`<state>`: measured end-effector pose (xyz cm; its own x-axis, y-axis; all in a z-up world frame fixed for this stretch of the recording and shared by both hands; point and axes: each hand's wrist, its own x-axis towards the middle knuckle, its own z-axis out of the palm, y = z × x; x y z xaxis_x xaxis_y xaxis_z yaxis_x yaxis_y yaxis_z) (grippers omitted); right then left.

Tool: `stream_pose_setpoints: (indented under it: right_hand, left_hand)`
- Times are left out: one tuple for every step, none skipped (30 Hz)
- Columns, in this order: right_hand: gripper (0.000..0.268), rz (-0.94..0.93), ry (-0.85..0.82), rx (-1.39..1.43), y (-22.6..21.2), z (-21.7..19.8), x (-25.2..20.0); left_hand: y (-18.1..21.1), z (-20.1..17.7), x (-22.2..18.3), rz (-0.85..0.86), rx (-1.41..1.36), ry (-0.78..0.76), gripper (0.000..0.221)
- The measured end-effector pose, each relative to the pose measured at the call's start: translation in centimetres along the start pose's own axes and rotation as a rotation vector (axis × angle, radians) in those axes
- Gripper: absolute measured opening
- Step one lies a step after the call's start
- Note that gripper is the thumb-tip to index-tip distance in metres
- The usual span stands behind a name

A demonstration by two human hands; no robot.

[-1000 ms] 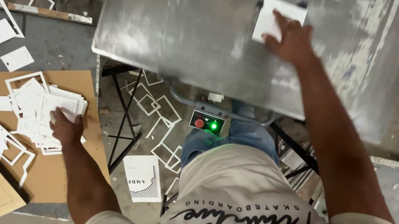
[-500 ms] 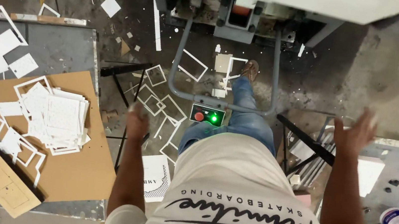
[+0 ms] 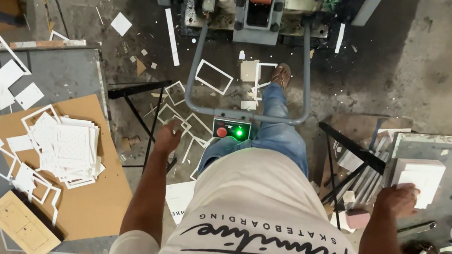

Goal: The recorder is placing white cards into a manual printing press, operating the lever to process them, and stacking the results.

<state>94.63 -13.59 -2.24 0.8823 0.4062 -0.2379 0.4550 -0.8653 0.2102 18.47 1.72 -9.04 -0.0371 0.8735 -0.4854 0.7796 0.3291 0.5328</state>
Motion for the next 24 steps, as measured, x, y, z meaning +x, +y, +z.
stream_pose_setpoints:
  right_hand:
    - [0.041,-0.021,0.001,0.035,-0.3,-1.1,-0.9]
    - [0.037,-0.041,0.002,0.071,-0.6,-2.1,-1.8]
    - [0.037,-0.041,0.004,0.071,0.1,-1.5,-1.2]
    - [0.043,-0.166,0.084,0.090,0.8,-0.8,-0.7]
    - [0.049,-0.289,0.165,0.107,1.5,-0.3,-0.1]
    - [0.049,-0.287,0.170,0.107,2.1,0.1,0.2]
    - [0.046,-0.358,0.179,0.121,3.0,0.4,0.5]
    - [0.044,-0.430,0.188,0.134,3.8,0.7,0.9]
    - [0.044,-0.430,0.193,0.129,5.4,1.2,1.4]
    - [0.038,-0.404,0.216,0.177,6.9,1.8,1.9]
    - [0.036,-0.383,0.239,0.226,8.1,2.4,2.7]
    - [0.036,-0.388,0.244,0.223,7.4,0.3,2.4]
    - [0.040,-0.247,0.311,0.308,6.8,-1.6,1.9]
    - [0.045,-0.104,0.378,0.392,6.1,-3.4,1.5]
    - [0.045,-0.109,0.380,0.390,7.7,-3.0,3.7]
    - [0.038,-0.262,0.598,0.238,9.4,-2.5,5.9]
    - [0.032,-0.413,0.811,0.082,10.9,-2.0,8.0]
    - [0.032,-0.414,0.816,0.083,9.7,-3.5,9.3]
    - [0.032,-0.338,0.665,0.328,9.0,-5.2,10.3]
    - [0.033,-0.257,0.508,0.567,8.2,-6.8,11.3]
    - [0.033,-0.263,0.510,0.563,6.7,-8.7,11.5]
    - [0.025,-0.319,0.435,0.867,5.2,-10.5,11.6]
    - [0.021,-0.373,0.347,1.173,3.4,-12.3,11.8]
    - [0.021,-0.381,0.346,1.173,1.0,-14.4,10.9]
  left_hand:
    - [0.2,-0.3,0.2,0.031,-0.002,0.025,0.042]
    - [0.4,-0.6,0.4,0.061,-0.004,0.050,0.041]
    - [1.2,-1.1,0.3,0.062,-0.006,0.050,0.041]
    - [2.0,-1.6,0.2,0.045,-0.014,0.054,0.040]
    - [3.0,-2.1,0.3,0.030,-0.023,0.057,0.040]
    - [2.8,-1.9,0.7,0.034,-0.026,0.056,0.040]
    - [2.7,-1.6,1.0,0.068,-0.039,0.061,0.041]
    - [2.6,-1.2,1.3,0.101,-0.052,0.067,0.042]
    - [3.2,-1.3,1.7,0.102,-0.059,0.065,0.042]
    - [3.8,-1.5,2.1,0.174,-0.092,0.040,0.042]
    - [4.3,-1.7,2.5,0.245,-0.125,0.020,0.041]
    - [7.0,-3.2,3.0,0.244,-0.132,0.023,0.041]
    - [9.6,-4.9,3.4,0.192,-0.143,-0.070,0.042]
    - [12.1,-6.5,3.8,0.140,-0.155,-0.162,0.043]
    - [15.0,-8.4,4.5,0.139,-0.159,-0.160,0.043]
    - [17.9,-10.2,5.1,0.195,-0.112,-0.210,0.041]
    - [20.8,-12.2,6.0,0.254,-0.062,-0.259,0.040]
    - [24.3,-13.8,6.7,0.257,-0.065,-0.256,0.040]
    - [27.8,-15.4,7.1,0.478,-0.099,-0.138,0.035]
    - [31.3,-16.9,7.6,0.698,-0.133,-0.016,0.032]
    - [34.6,-17.9,8.2,0.694,-0.139,-0.013,0.032]
    - [37.9,-19.1,8.7,0.912,-0.096,0.182,0.032]
    - [41.2,-20.4,9.4,1.130,-0.045,0.380,0.032]
    - [43.0,-19.7,11.4,1.125,-0.047,0.386,0.032]
